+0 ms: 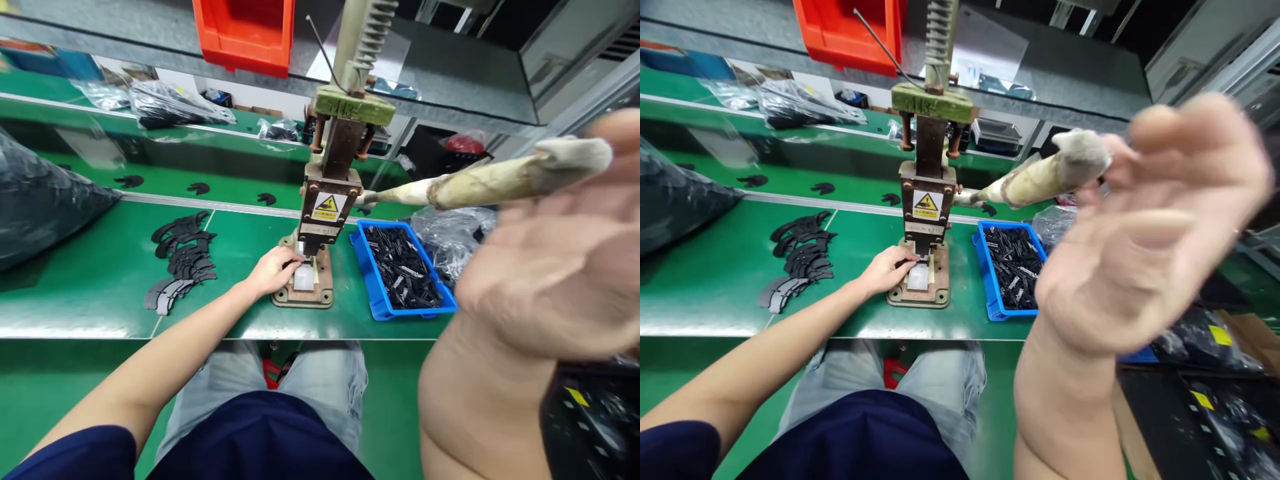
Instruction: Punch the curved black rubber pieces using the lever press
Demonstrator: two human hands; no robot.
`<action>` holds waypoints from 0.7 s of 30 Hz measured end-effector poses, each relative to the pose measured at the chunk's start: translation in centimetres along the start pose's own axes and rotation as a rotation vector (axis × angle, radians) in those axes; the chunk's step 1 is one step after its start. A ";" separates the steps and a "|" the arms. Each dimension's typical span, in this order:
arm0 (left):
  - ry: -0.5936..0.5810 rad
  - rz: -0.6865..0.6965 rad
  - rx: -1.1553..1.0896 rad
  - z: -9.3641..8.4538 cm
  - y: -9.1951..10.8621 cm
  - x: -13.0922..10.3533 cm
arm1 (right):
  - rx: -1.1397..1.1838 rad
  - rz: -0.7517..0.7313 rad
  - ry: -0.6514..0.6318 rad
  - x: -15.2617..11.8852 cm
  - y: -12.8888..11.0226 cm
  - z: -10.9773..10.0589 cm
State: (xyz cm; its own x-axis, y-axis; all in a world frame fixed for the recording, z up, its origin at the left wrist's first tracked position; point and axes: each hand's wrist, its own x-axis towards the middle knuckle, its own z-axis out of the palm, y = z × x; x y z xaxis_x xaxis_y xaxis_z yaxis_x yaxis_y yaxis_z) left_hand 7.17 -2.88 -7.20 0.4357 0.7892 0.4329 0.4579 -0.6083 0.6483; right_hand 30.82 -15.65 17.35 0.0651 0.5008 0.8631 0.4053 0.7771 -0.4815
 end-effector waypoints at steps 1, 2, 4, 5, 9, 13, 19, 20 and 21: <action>0.002 -0.058 -0.038 0.2 0.0 -0.1 | 0.054 0.036 0.014 1.1 0.3 0.3; 0.006 -0.117 -0.081 0.3 0.0 -0.1 | 0.107 0.075 0.027 1.7 0.6 0.7; 0.005 -0.200 -0.161 0.5 0.1 -0.2 | 0.159 0.148 0.014 1.9 1.0 1.7; 0.002 -0.215 -0.185 0.5 0.2 -0.1 | 0.160 0.148 0.028 1.4 1.2 2.1; 0.002 -0.210 -0.187 0.4 0.3 0.1 | 0.096 0.015 0.119 -3.3 1.9 3.2; -0.017 -0.198 -0.172 0.3 0.3 0.4 | -0.029 0.004 0.079 -9.3 3.4 2.8; -0.059 -0.138 -0.062 -1.8 1.3 -0.3 | -0.043 -0.074 0.091 -12.4 5.5 2.8; -0.061 -0.123 -0.031 -2.6 1.2 -0.7 | -0.042 -0.096 0.132 -12.4 5.7 3.0; -0.056 -0.115 0.000 -3.7 0.9 -1.1 | -0.044 -0.108 0.174 -12.2 5.8 3.3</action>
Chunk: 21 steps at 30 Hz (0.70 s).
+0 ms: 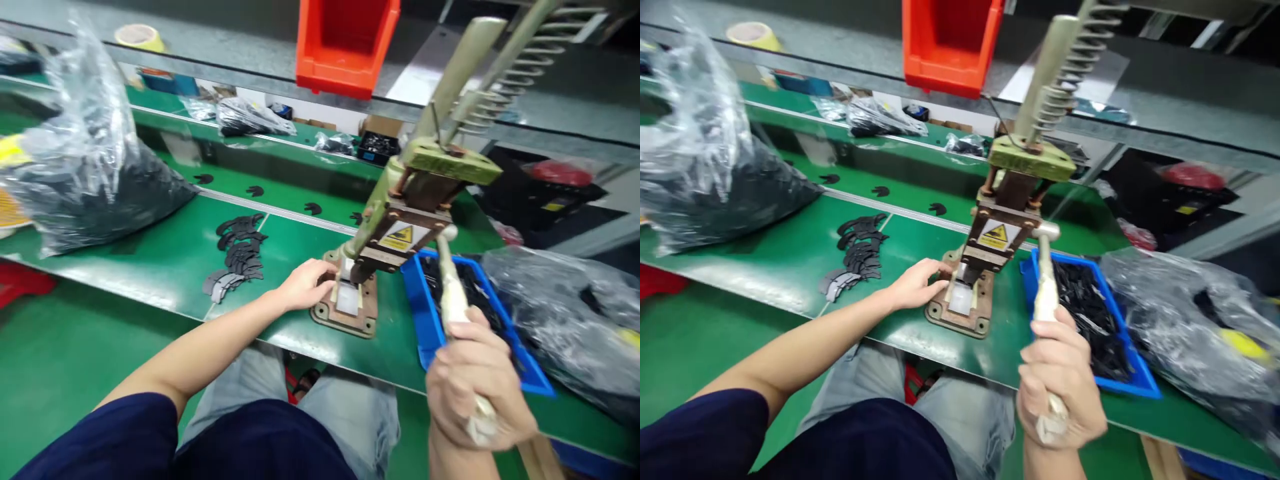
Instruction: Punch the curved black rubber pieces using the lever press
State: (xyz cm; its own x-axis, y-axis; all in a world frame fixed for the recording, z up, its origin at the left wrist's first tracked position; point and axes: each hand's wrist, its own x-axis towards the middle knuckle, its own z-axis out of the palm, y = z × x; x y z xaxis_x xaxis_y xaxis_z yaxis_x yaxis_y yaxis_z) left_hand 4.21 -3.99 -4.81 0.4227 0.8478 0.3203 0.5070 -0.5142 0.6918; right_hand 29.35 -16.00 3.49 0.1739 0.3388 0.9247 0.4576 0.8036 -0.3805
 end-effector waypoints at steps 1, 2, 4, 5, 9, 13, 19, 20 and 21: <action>0.017 -0.004 0.033 -1.2 -0.6 -0.6 | -0.003 -0.009 0.039 0.1 0.1 0.3; 0.044 -0.026 0.073 -2.7 -1.6 -1.2 | -0.006 -0.008 0.064 0.1 0.2 0.6; 0.117 -0.126 0.171 -6.2 -4.2 -2.6 | -0.003 -0.012 0.102 0.1 0.6 1.0; 0.167 -0.203 0.226 -8.2 -5.8 -3.3 | 0.001 -0.020 0.118 0.0 0.9 1.2; 0.314 -0.587 0.390 -15.8 -12.5 -5.9 | 0.029 -0.133 0.264 -0.1 2.2 1.9; 0.279 -0.883 0.411 -19.6 -16.8 -7.1 | -0.007 -0.132 0.345 -0.2 2.7 2.2; 0.271 -0.850 0.293 -18.6 -17.7 -6.5 | -0.019 -0.096 0.258 -0.2 2.5 1.5; 0.272 -0.853 0.248 -18.4 -17.6 -6.4 | -0.014 -0.107 0.256 -0.2 2.5 1.5; 0.267 -0.851 0.205 -18.3 -17.5 -6.2 | -0.006 -0.106 0.255 -0.2 2.5 1.4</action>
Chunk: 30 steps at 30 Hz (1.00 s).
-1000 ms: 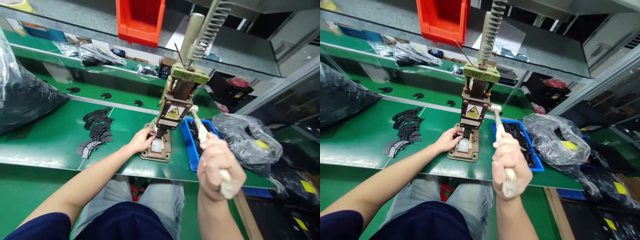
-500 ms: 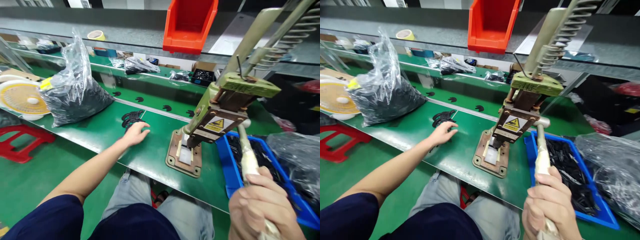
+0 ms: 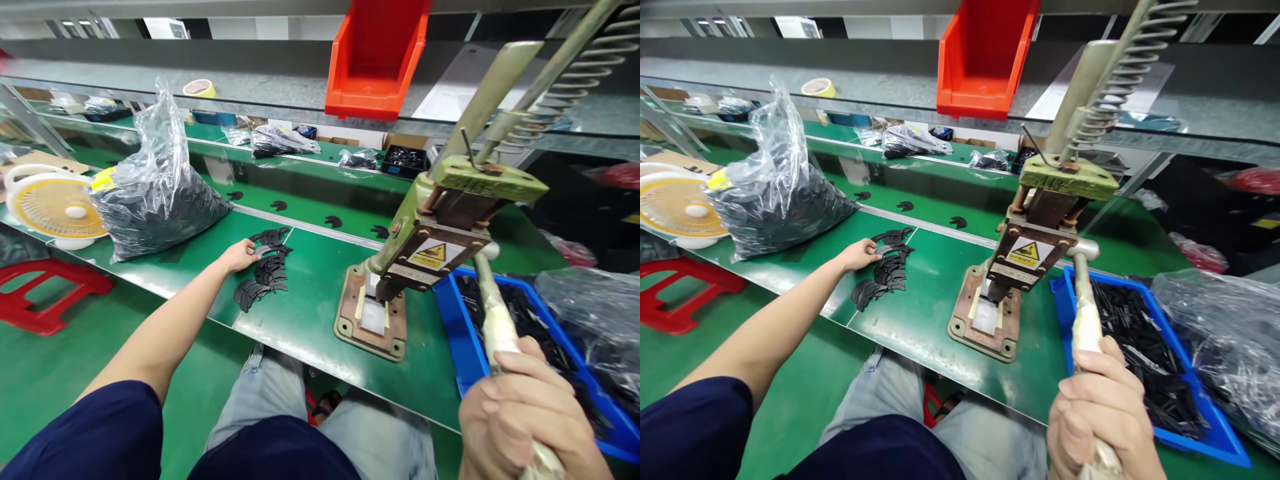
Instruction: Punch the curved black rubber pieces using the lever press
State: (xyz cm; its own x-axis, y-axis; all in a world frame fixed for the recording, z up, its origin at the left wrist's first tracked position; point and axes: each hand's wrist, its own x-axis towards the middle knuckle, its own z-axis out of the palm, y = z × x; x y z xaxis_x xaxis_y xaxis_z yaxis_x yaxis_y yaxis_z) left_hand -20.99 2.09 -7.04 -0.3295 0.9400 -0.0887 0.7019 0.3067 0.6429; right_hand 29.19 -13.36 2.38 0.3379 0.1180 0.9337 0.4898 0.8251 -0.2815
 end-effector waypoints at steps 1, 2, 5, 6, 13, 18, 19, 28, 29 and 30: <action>-0.022 0.003 -0.035 0.0 0.2 -0.1 | 0.007 0.006 -0.004 0.0 -0.1 0.0; -0.045 0.011 -0.065 -0.1 0.4 -0.2 | 0.007 0.027 -0.015 0.0 -0.4 0.0; -0.109 0.025 -0.187 -0.4 1.1 -0.9 | -0.002 0.100 -0.051 0.1 -1.6 0.1; -0.131 0.020 -0.258 -0.4 1.6 -1.3 | -0.001 0.120 -0.067 0.1 -2.0 0.1; -0.559 0.112 -0.585 4.5 9.3 -7.9 | 0.020 0.145 -0.170 0.1 -2.7 -0.5; -0.802 0.192 -0.646 11.1 16.2 -12.4 | 0.030 0.150 -0.233 0.3 -2.7 -1.1; -0.820 0.199 -0.647 12.2 17.2 -12.6 | 0.034 0.160 -0.250 0.4 -2.8 -1.2; -0.844 0.232 -0.495 15.8 20.8 -12.3 | 0.032 0.180 -0.279 0.3 -2.9 -1.6; -0.847 0.236 -0.472 15.8 21.0 -12.4 | 0.035 0.180 -0.277 0.2 -2.9 -1.6; -0.856 0.237 -0.452 15.7 21.2 -12.4 | 0.039 0.180 -0.276 0.1 -2.8 -1.6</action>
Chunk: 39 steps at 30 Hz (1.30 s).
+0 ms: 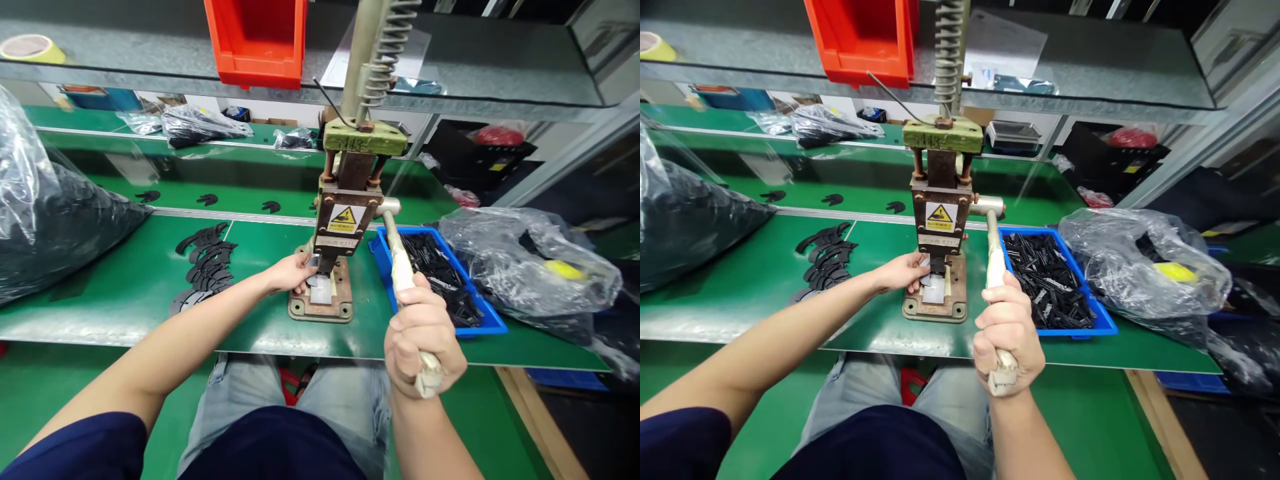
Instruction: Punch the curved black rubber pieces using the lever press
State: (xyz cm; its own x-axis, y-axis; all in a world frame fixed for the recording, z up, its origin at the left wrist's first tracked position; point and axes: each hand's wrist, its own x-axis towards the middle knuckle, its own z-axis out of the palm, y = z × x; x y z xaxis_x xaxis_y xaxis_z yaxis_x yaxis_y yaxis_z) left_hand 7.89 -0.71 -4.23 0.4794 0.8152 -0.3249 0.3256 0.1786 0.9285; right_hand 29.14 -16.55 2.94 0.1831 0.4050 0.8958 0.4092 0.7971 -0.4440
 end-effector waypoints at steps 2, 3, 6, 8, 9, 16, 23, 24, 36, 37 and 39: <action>-0.028 -0.031 0.021 0.0 0.5 0.1 | 0.004 0.001 0.003 -0.1 0.1 0.1; -0.038 -0.049 0.026 -0.1 0.8 0.2 | 0.005 0.002 0.006 -0.1 0.1 0.1; -0.056 -0.123 0.021 -0.2 1.4 0.7 | 0.004 -0.010 0.030 -0.2 0.3 0.1; -0.048 -0.162 0.001 0.1 1.4 0.9 | 0.009 -0.029 0.047 -0.1 0.3 0.2; -0.034 -0.166 -0.012 0.3 1.3 0.9 | 0.012 -0.037 0.050 0.0 0.3 0.3; -0.009 0.226 -0.028 -0.7 -1.0 -2.5 | 0.034 -0.099 0.206 0.5 1.2 1.5; 0.779 -0.024 0.699 -18.7 -5.1 -7.1 | 0.062 -0.141 0.326 0.5 2.1 2.6; 0.849 -0.097 0.726 -21.7 -5.7 -7.4 | 0.059 -0.143 0.336 0.5 2.0 2.7; 0.640 -0.316 0.755 -32.4 -12.1 -6.9 | 0.004 -0.128 0.298 0.6 1.8 2.1; 0.623 -0.320 0.759 -32.6 -12.3 -7.0 | 0.005 -0.124 0.300 0.7 1.7 2.1; 0.606 -0.320 0.769 -32.9 -12.5 -7.3 | 0.010 -0.120 0.294 0.7 1.7 2.2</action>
State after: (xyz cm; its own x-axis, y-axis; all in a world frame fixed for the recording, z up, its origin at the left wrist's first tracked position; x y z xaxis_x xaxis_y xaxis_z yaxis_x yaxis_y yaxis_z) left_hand -26.50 9.29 -7.55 -0.1441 0.9704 -0.1937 0.9016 0.2094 0.3785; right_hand 27.96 -13.96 2.78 0.3849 0.1617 0.9087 0.4354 0.8363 -0.3333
